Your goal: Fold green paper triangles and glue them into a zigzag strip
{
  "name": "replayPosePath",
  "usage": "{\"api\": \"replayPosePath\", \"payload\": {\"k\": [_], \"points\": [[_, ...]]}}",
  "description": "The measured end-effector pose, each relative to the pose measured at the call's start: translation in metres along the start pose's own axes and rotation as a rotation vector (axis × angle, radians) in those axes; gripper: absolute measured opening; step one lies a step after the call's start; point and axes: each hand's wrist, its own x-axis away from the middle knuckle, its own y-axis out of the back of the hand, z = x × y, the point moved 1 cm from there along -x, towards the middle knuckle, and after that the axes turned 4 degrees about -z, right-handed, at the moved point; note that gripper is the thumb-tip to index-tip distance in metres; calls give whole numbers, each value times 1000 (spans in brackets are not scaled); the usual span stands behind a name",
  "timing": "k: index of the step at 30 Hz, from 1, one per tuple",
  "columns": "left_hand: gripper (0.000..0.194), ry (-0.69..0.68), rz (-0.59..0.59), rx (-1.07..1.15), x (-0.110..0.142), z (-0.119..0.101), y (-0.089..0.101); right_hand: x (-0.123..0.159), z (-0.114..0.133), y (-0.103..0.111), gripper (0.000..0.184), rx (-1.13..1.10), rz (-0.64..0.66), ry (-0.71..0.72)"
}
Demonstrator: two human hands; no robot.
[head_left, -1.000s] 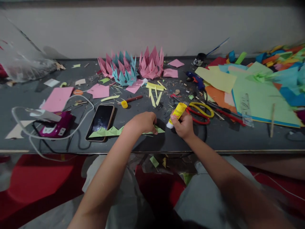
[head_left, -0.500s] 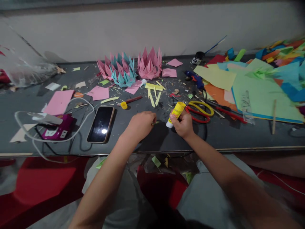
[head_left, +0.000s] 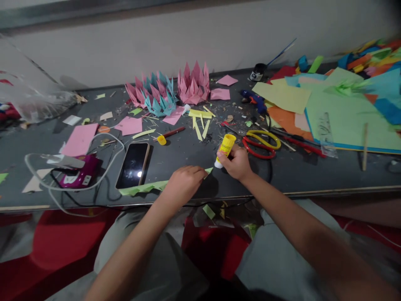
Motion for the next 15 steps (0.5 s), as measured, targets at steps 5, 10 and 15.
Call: {"api": "replayPosePath", "payload": {"k": [5,10,15], "points": [[23,-34,8,22,10,-3,-3,0,3,-2,26,145,240,108],[19,-53,-4,-42,11,-4,-3,0,7,-4,26,323,444,273],[15,-48,22,-74,10,-8,-3,-1,10,-8,27,403,480,379]]}}
